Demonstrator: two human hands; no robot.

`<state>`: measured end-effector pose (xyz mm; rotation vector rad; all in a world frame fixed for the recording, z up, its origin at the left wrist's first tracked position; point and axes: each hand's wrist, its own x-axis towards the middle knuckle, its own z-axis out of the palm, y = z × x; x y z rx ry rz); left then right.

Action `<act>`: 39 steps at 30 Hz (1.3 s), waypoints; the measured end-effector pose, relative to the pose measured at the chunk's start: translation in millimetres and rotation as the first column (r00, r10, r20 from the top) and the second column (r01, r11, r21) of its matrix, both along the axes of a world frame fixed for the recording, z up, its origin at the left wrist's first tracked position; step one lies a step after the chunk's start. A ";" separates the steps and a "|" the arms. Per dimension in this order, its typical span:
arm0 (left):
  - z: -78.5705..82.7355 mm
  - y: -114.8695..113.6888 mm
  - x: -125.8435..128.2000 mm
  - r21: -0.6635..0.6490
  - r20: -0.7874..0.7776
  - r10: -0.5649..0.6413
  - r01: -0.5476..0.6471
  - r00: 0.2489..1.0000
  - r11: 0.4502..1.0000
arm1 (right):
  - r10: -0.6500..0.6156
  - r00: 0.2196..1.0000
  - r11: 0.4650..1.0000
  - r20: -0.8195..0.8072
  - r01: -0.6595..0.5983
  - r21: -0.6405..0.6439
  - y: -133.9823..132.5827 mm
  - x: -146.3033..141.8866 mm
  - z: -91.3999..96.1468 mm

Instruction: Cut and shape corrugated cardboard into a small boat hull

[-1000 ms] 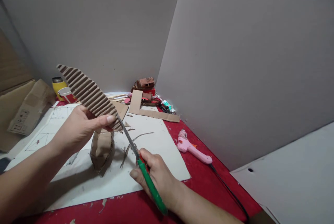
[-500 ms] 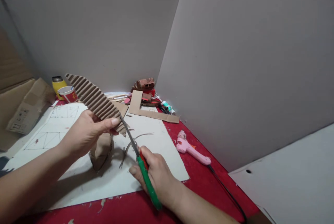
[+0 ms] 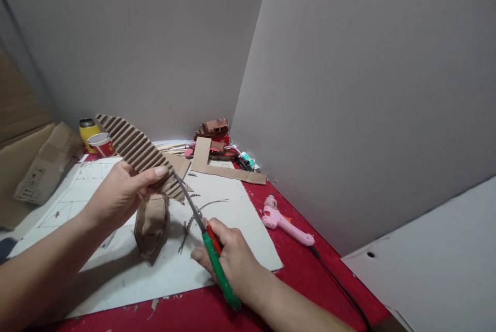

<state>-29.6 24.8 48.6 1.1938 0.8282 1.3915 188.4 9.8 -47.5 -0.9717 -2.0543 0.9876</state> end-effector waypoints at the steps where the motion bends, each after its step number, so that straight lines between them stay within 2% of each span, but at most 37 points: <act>1: -0.8 0.1 0.0 0.003 -0.011 -0.002 0.002 1.000 1.000 | 0.010 1.000 1.000 0.016 -0.011 0.009 0.7 0.4 0.6; 6: -7.6 -0.5 7.8 -0.030 -0.059 0.007 -0.009 0.998 0.999 | 0.014 1.000 0.999 0.023 -0.015 0.034 1.2 1.0 -2.1; 13: -10.9 0.4 9.7 -0.034 -0.035 0.015 -0.016 0.999 0.999 | 0.002 0.999 0.999 -0.034 -0.004 -0.048 -0.8 0.3 -3.8; 17: -10.0 -0.2 8.0 -0.027 -0.033 0.001 -0.001 0.999 1.000 | 0.006 1.000 1.000 0.000 -0.006 -0.002 1.5 2.0 0.6; 22: -13.2 1.1 11.3 -0.068 -0.026 -0.089 0.087 0.996 0.994 | 0.012 0.998 0.999 0.060 -0.015 0.043 5.1 5.5 2.4; 27: -12.3 0.5 12.3 -0.068 -0.011 -0.112 0.111 0.994 0.992 | 0.030 1.000 0.999 0.006 -0.030 -0.028 5.9 6.9 3.0; 32: -11.7 -3.0 13.5 -0.086 -0.039 -0.205 0.201 0.978 0.976 | 0.019 0.999 0.998 -0.042 -0.021 -0.054 6.1 6.2 9.6; 36: -12.5 -1.4 13.4 -0.085 0.002 -0.174 0.173 0.985 0.981 | 0.050 0.998 0.999 -0.023 -0.050 0.007 7.5 5.7 15.9; 39: -9.9 -0.1 12.1 -0.089 0.005 -0.152 0.152 0.988 0.984 | 0.084 0.994 0.996 0.065 -0.086 0.018 8.2 6.0 18.6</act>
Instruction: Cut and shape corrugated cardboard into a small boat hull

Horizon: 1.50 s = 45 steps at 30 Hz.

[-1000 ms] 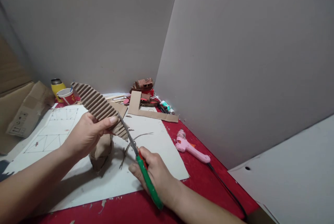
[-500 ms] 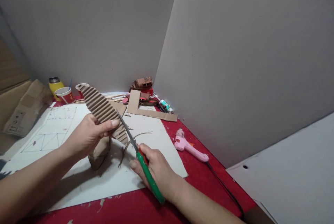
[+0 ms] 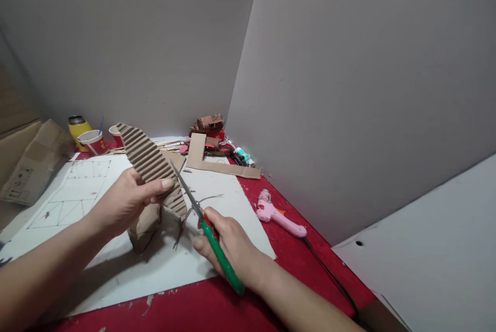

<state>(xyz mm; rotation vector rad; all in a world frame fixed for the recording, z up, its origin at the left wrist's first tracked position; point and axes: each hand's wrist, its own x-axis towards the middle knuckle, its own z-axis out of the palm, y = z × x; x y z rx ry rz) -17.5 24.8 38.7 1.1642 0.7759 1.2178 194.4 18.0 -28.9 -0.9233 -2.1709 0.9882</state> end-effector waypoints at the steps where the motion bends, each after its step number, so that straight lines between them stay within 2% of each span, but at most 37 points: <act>1: 1.3 0.0 -0.3 0.000 -0.006 0.004 -0.004 1.000 1.000 | 0.006 1.000 1.000 0.028 -0.006 0.006 0.0 0.2 0.3; 5: 6.0 -1.4 -0.1 0.011 -0.032 -0.007 0.007 0.999 1.000 | 0.016 0.999 1.000 0.048 -0.016 0.005 -0.9 1.4 -2.5; 12: 5.1 -1.8 0.4 0.050 -0.062 -0.025 0.029 0.998 0.998 | 0.023 0.993 0.996 -0.116 -0.033 -0.083 -5.3 -2.0 -14.2; 16: 6.0 -2.5 -0.9 0.030 -0.076 -0.040 0.042 0.996 0.999 | 0.017 0.986 0.995 -0.168 -0.033 -0.098 -7.8 -4.0 -15.5; 19: 8.9 -2.2 -4.1 0.047 -0.041 0.031 -0.029 0.999 0.998 | 0.012 0.983 0.995 -0.186 -0.031 -0.099 -9.0 -4.1 -18.2; 23: 11.0 -1.1 -6.8 0.105 -0.011 0.142 -0.140 0.990 0.985 | 0.001 0.988 0.995 -0.155 -0.016 -0.096 -8.6 -4.4 -20.3; 29: 4.9 -3.6 0.5 0.082 -0.074 0.112 -0.106 0.991 0.991 | -0.049 0.999 0.999 -0.007 0.049 0.015 -6.9 -5.0 -8.8; 32: 1.7 -3.4 2.3 0.057 -0.070 0.090 -0.086 0.993 0.995 | -0.065 0.998 0.998 -0.012 0.065 0.011 -7.8 -4.4 -8.5; 40: 0.2 -1.6 0.5 0.025 -0.034 0.069 -0.068 0.997 0.997 | -0.083 0.991 0.996 -0.105 0.080 -0.038 -11.8 -6.7 -22.0; 45: 3.0 0.0 -2.3 0.095 -0.003 0.173 -0.172 0.985 0.981 | -0.067 0.994 0.997 -0.091 0.065 -0.028 -8.9 -6.9 -22.3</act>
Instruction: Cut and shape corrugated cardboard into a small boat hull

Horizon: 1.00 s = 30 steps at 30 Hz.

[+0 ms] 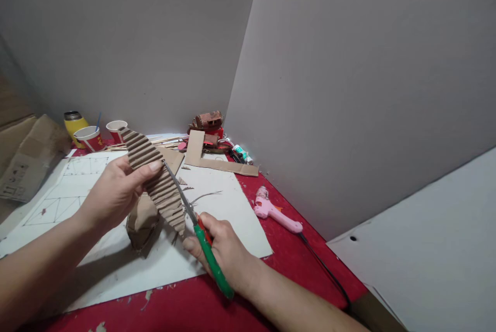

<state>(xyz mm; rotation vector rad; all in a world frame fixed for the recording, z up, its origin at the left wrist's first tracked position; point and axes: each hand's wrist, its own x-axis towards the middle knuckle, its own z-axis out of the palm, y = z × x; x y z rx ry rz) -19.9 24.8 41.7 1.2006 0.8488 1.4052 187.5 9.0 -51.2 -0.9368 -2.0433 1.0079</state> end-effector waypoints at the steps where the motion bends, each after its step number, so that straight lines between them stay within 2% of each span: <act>1: 0.0 0.1 0.2 0.008 -0.008 0.022 -0.022 1.000 1.000 | 0.006 1.000 1.000 0.006 -0.006 0.008 0.8 0.4 0.7; 6: -3.4 -1.0 3.9 -0.024 -0.037 -0.013 0.012 0.999 1.000 | 0.018 0.997 0.998 0.070 -0.022 0.058 3.0 1.5 9.9; 11: -3.8 -1.3 3.4 -0.033 -0.014 -0.044 0.043 0.999 0.999 | 0.022 0.992 0.999 0.127 -0.028 0.041 1.5 -1.4 17.9; 17: -5.1 0.0 4.4 -0.080 0.018 -0.025 0.026 1.000 0.996 | -0.014 0.999 1.000 0.041 0.015 -0.010 -1.4 -1.3 7.9; 25: -8.7 -0.2 7.5 -0.110 -0.010 -0.026 0.025 1.000 0.994 | -0.082 0.994 0.994 0.072 0.076 0.080 1.1 -5.0 5.9; 30: -14.9 -2.9 13.0 -0.134 0.018 -0.043 0.045 0.999 0.990 | -0.079 0.997 0.997 -0.012 0.079 -0.010 -2.8 -6.9 -1.0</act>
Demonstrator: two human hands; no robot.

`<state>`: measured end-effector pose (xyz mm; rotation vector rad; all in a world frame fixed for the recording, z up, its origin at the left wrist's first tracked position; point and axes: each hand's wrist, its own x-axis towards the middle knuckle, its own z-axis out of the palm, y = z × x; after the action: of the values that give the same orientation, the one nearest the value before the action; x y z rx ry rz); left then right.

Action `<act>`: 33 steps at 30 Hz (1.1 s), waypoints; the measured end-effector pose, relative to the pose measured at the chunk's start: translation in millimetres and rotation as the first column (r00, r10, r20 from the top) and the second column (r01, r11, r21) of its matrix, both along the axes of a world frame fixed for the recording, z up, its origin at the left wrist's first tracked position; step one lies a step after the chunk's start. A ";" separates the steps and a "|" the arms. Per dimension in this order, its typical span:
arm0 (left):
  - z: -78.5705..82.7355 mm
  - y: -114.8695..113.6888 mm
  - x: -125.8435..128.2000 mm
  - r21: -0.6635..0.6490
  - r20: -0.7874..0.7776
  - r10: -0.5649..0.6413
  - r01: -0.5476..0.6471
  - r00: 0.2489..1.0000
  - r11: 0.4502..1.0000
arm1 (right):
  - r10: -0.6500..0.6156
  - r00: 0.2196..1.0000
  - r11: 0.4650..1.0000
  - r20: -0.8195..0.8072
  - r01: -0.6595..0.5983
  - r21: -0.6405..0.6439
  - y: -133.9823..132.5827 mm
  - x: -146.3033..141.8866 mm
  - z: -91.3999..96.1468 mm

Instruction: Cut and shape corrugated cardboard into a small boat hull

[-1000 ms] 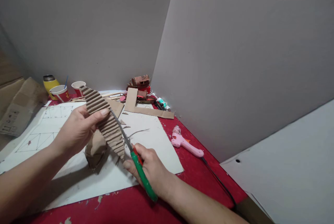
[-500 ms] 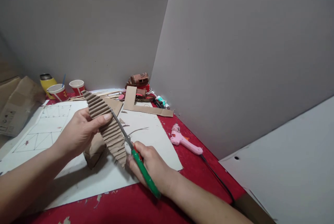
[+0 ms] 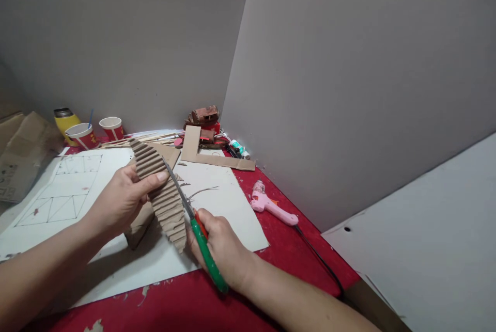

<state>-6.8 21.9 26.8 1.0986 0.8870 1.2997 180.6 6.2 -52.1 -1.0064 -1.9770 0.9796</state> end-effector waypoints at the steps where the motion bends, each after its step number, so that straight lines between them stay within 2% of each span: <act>1: -2.8 -1.3 2.2 -0.016 0.009 -0.010 0.011 1.000 1.000 | 0.005 1.000 1.000 -0.027 -0.005 -0.018 -0.8 -0.6 -1.3; 4: -11.5 -4.3 8.7 -0.090 0.028 -0.077 0.079 0.997 0.993 | 0.000 0.996 0.999 -0.085 -0.004 -0.045 0.5 -1.6 -0.6; 6: -12.6 -3.4 9.3 -0.110 0.029 -0.107 0.110 0.994 0.988 | -0.038 0.997 0.999 -0.065 0.036 -0.033 5.8 -0.3 3.8; 9: -1.7 3.3 -0.2 -0.085 -0.010 -0.098 0.097 0.995 0.992 | -0.162 0.971 0.987 0.174 0.155 0.050 19.4 6.1 12.3; 12: 16.9 12.6 -20.5 -0.074 -0.078 -0.018 0.012 0.997 0.997 | -0.274 0.809 0.962 0.521 0.223 0.159 32.9 14.4 15.7; 13: 21.8 15.3 -28.6 -0.070 -0.116 -0.001 -0.007 0.993 0.998 | -0.288 0.746 0.958 0.601 0.218 0.188 35.9 16.7 15.5; 15: 26.5 19.1 -45.4 -0.100 -0.254 -0.046 0.020 0.966 0.995 | -0.292 0.660 0.956 0.693 0.186 0.226 38.8 19.7 15.0; 18: 19.2 20.0 -68.8 -0.190 -0.426 -0.086 0.004 0.901 0.982 | -0.239 0.621 0.969 0.747 0.109 0.220 36.6 21.3 21.1; 22: -3.9 16.2 -85.5 -0.221 -0.506 -0.019 -0.108 0.862 0.969 | -0.227 0.591 0.970 0.774 0.065 0.235 27.8 19.6 46.6; 25: -15.0 13.8 -84.7 -0.264 -0.470 -0.015 -0.124 0.882 0.956 | -0.261 0.634 0.960 0.728 0.092 0.264 23.9 14.3 66.3; 29: -14.4 9.9 -77.2 -0.230 -0.460 0.037 -0.159 0.887 0.960 | -0.173 0.837 0.971 0.519 0.058 0.230 32.5 -5.9 74.4; 31: -11.4 7.6 -74.3 -0.189 -0.441 0.085 -0.185 0.893 0.964 | -0.084 0.936 0.988 0.341 0.033 0.152 43.8 -23.7 73.6; 33: -9.7 6.3 -72.1 -0.152 -0.409 0.127 -0.204 0.904 0.967 | -0.022 0.986 1.000 0.163 0.022 -0.002 58.2 -44.9 73.4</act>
<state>-78.9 28.1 17.2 1.1719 1.4080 1.1144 135.7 64.4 21.3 -1.1397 -2.0925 0.9144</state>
